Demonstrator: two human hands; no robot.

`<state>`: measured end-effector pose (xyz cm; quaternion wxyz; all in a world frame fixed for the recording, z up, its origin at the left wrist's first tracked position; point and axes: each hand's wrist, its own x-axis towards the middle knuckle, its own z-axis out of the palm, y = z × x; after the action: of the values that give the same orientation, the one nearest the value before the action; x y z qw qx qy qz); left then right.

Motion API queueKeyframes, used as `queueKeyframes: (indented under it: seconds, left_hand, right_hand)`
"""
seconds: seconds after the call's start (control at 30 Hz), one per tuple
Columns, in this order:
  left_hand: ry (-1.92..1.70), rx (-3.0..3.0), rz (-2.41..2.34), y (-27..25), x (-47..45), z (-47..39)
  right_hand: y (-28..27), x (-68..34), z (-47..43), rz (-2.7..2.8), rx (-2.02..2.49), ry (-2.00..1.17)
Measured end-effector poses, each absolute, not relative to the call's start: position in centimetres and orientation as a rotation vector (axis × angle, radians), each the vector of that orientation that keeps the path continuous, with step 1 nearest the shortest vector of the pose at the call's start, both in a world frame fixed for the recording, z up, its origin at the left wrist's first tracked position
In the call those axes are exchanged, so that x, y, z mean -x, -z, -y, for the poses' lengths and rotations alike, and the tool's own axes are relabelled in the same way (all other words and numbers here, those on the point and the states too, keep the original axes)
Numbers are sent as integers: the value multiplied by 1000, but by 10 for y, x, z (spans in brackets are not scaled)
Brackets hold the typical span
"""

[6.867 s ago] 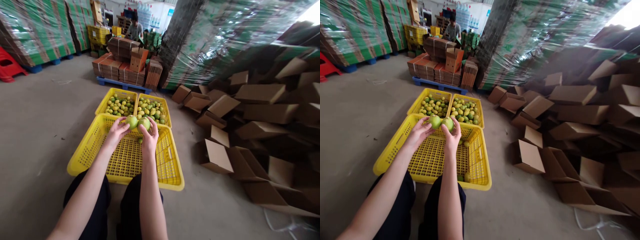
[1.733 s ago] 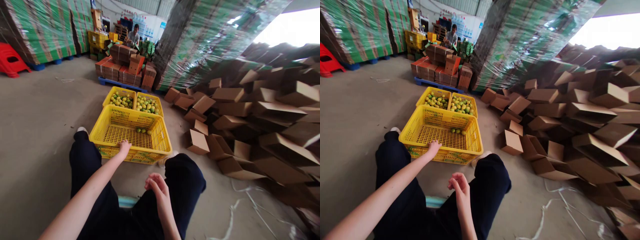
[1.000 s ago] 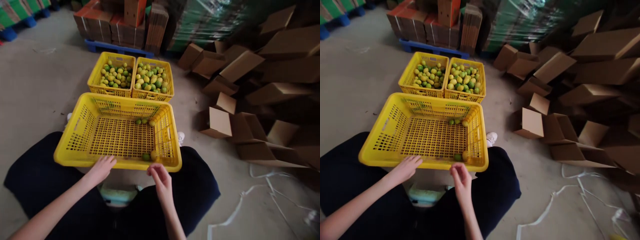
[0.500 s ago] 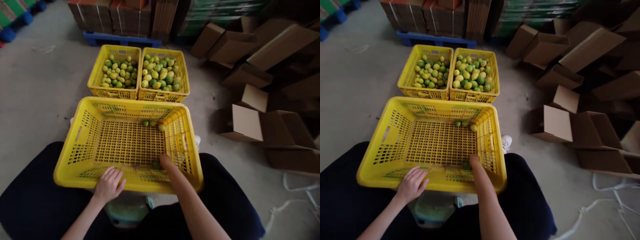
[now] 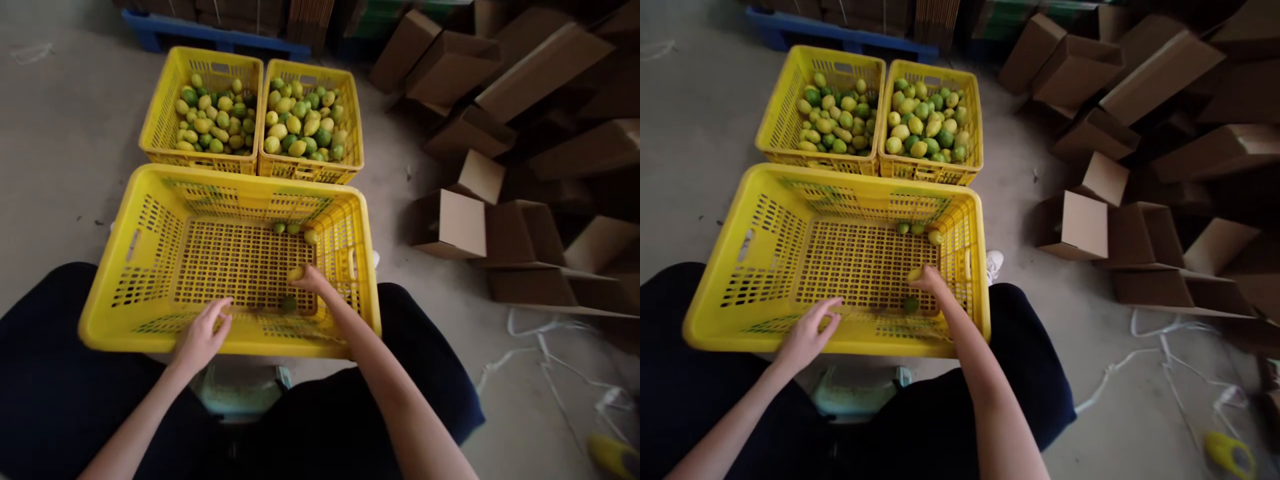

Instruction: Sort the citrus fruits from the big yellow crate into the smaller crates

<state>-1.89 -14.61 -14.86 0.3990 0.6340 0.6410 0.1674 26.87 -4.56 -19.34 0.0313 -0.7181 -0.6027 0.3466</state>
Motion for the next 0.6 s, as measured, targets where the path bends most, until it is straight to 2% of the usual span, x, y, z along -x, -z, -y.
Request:
queueKeyframes:
  seconds: [0.1,0.17,0.23,0.3,0.37,0.5,0.6]
  left_hand:
    - [-686,-1007,-1648,143,-4,122]
    - [-616,-591,-1498,138,-21,106]
    - [-505,-298,-1302,131,-33,95]
    - [-492,-117,-1175,126,-36,93]
    - [-541,13,-1136,123,-32,97]
    - [-642,254,-1182,123,-16,100]
    - [-758,385,-1241,127,-3,91]
  right_hand:
    - [153,-247,43,1998,2091,-1069]
    - [118,-232,50,2186,1708,-1118]
    - [91,-223,57,2180,1350,-1403]
    - [83,-224,55,2016,1182,-1644]
    - [95,-234,41,1868,1333,-1622]
    - [161,-268,-4,1877,2144,-1170]
    - [211,-294,-32,1885,2274,-1044]
